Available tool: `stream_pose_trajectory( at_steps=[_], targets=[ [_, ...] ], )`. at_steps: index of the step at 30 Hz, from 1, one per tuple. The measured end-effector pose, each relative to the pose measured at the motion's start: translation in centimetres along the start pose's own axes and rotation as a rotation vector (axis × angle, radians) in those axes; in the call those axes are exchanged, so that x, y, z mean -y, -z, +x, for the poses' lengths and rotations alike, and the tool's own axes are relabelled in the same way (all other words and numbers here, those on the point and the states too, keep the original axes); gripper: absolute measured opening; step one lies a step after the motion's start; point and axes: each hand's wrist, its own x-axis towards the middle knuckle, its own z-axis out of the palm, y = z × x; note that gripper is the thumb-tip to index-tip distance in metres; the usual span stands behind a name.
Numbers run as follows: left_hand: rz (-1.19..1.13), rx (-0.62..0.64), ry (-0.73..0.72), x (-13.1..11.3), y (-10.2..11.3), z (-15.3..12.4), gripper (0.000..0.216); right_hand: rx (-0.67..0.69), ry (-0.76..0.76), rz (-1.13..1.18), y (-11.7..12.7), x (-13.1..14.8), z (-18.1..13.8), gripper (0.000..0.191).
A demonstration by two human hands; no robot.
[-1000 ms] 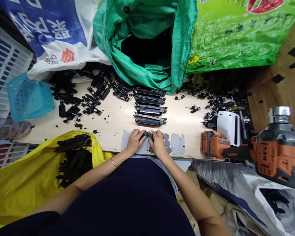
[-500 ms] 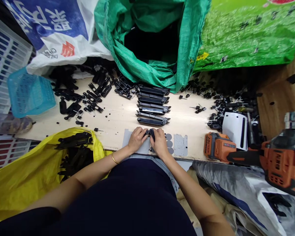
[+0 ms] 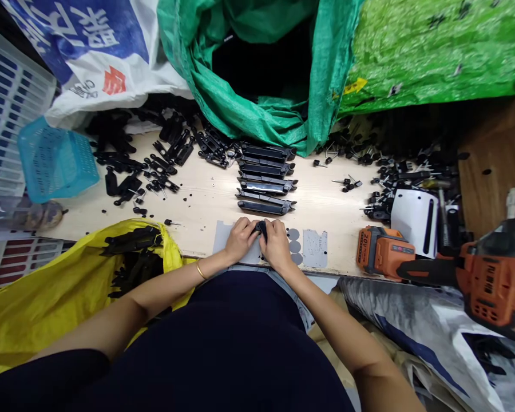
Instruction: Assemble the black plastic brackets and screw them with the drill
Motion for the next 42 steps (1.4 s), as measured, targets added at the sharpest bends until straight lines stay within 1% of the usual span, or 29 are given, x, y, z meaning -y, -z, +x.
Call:
stream_pose_trajectory(
  at_steps=[2, 3, 6, 8, 9, 10, 12, 14, 15, 16, 18, 19, 20, 22, 24, 28, 35, 39, 42],
  targets=[
    [-0.031, -0.031, 0.034, -0.1, 0.0, 0.1, 0.024, 0.003, 0.009, 0.003, 0.0, -0.1, 0.0, 0.040],
    [-0.053, -0.023, 0.013, 0.1, 0.1, 0.2, 0.025, 0.008, 0.018, 0.010, 0.0, -0.2, 0.0, 0.040],
    [-0.099, 0.036, -0.130, 1.3, 0.9, 0.3, 0.027, 0.012, 0.036, 0.024, 0.1, -0.4, -0.1, 0.039],
    [-0.115, 0.027, -0.172, 1.7, 1.1, 0.0, 0.028, 0.000, 0.045, 0.015, 0.0, -0.4, -0.1, 0.037],
    [-0.123, -0.004, -0.151, 1.6, 1.0, -0.2, 0.028, -0.006, 0.049, 0.011, 0.0, -0.4, -0.2, 0.037],
    [-0.131, -0.049, -0.100, 1.3, 0.7, -0.4, 0.027, -0.009, 0.054, 0.008, 0.0, -0.3, -0.2, 0.036],
    [-0.139, -0.146, 0.052, 0.4, -0.1, -0.8, 0.025, -0.011, 0.058, 0.008, -0.1, -0.3, -0.2, 0.036],
    [-0.134, -0.195, 0.168, -0.3, -0.7, -0.8, 0.025, -0.007, 0.059, 0.011, -0.1, -0.3, -0.2, 0.037],
    [-0.140, -0.184, 0.166, -0.4, -0.8, -0.7, 0.025, -0.004, 0.063, 0.012, 0.0, -0.4, -0.2, 0.038],
    [-0.155, -0.151, 0.121, -0.3, -0.8, -0.5, 0.025, -0.001, 0.068, 0.014, 0.0, -0.4, -0.2, 0.039],
    [-0.196, -0.077, -0.018, 0.0, -0.6, -0.1, 0.026, 0.001, 0.074, 0.018, -0.1, -0.5, -0.2, 0.040],
    [-0.206, -0.067, -0.054, 0.1, -0.4, 0.0, 0.026, 0.000, 0.074, 0.020, -0.1, -0.5, -0.2, 0.041],
    [-0.205, -0.080, -0.049, 0.0, -0.4, 0.1, 0.026, -0.002, 0.073, 0.022, -0.1, -0.5, -0.3, 0.042],
    [-0.175, -0.147, 0.063, -0.5, -0.4, 0.1, 0.028, -0.002, 0.074, 0.023, -0.1, -0.4, -0.3, 0.044],
    [-0.152, -0.179, 0.149, -1.3, -0.6, 0.0, 0.028, 0.000, 0.080, 0.022, -0.1, -0.3, -0.3, 0.045],
    [-0.168, -0.139, 0.136, -2.2, -0.9, 0.0, 0.026, 0.003, 0.072, 0.025, 0.0, -0.1, -0.3, 0.046],
    [-0.188, -0.161, 0.246, -2.6, -1.2, -0.2, 0.025, 0.030, 0.033, 0.014, 0.0, -0.2, -0.3, 0.046],
    [-0.173, -0.158, 0.224, -2.6, -1.4, -0.3, 0.025, 0.039, 0.014, 0.015, -0.4, 0.0, -0.2, 0.046],
    [-0.157, -0.121, 0.204, -2.4, -0.9, -0.2, 0.025, 0.049, -0.017, 0.000, 0.0, 0.9, -0.5, 0.049]
  ],
)
